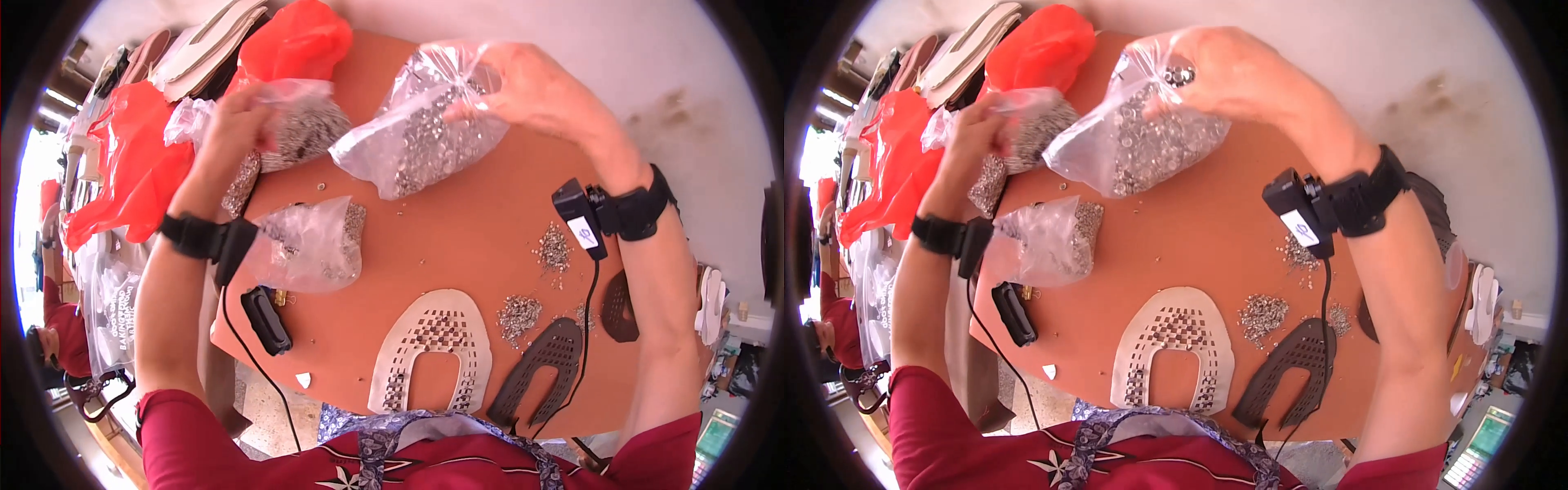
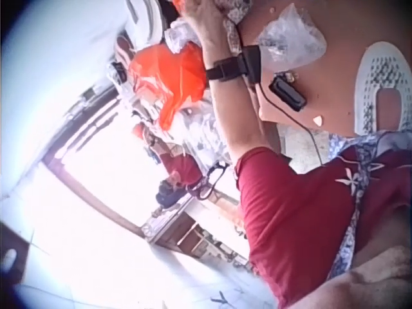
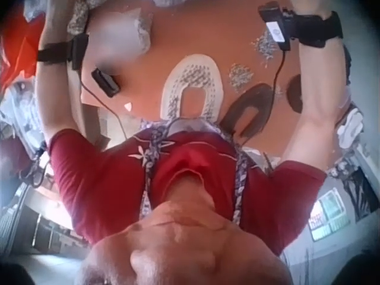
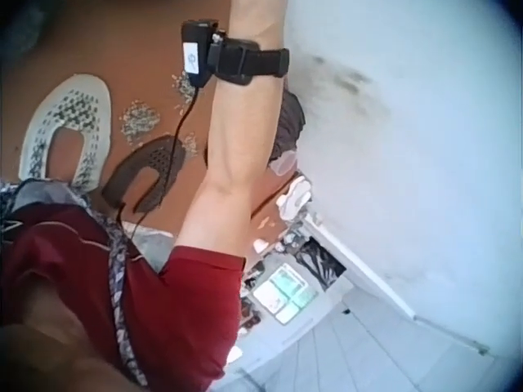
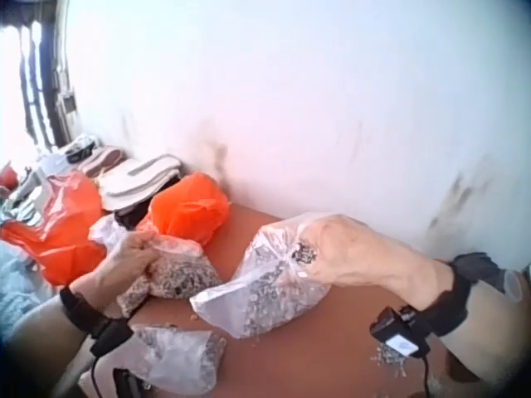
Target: The recorder is sorting and inspecting plastic shoe upper components and small metal eyelets at a workbench.
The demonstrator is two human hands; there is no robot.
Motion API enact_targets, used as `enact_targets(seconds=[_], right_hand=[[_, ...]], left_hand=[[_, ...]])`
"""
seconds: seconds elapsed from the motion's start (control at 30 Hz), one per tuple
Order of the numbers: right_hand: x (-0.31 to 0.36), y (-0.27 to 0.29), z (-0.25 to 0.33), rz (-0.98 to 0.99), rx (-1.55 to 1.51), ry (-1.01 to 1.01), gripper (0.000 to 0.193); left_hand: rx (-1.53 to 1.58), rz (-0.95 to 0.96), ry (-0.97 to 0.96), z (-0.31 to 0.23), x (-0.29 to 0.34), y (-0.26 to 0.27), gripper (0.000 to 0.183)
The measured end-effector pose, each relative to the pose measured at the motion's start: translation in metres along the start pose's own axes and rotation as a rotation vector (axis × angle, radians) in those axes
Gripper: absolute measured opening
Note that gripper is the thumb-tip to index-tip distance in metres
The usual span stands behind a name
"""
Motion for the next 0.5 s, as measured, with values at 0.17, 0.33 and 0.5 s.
enact_targets(seconds=[0.17, 0.33, 0.5], right_hand=[[-0.032, -0.01, 0.002, 0.077, 0.061, 0.108, 0.054], [-0.07, -0.044, -0.054, -0.203, 0.231, 0.147, 0.053], [-0.073, -0.041, -0.05, 0.11, 0.243, -0.06, 0.041]], left_hand=[[0.127, 0.047, 0.087, 0.014, 0.036, 0.019, 0.014], [-0.002, 0.04, 0.2, 0.068, 0.051, 0.008, 0.023], [-0.126, 0.007, 0.175, 0.058, 0.067, 0.019, 0.023]])
Point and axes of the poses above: each hand's wrist, its own x-axis away from the middle knuckle, its own y-axis out of the back of the hand, z = x × y, the point moved 7 cm from there along -x, towards the middle knuckle, and after that the axes turned 13 degrees about z, right-handed, at the moved point
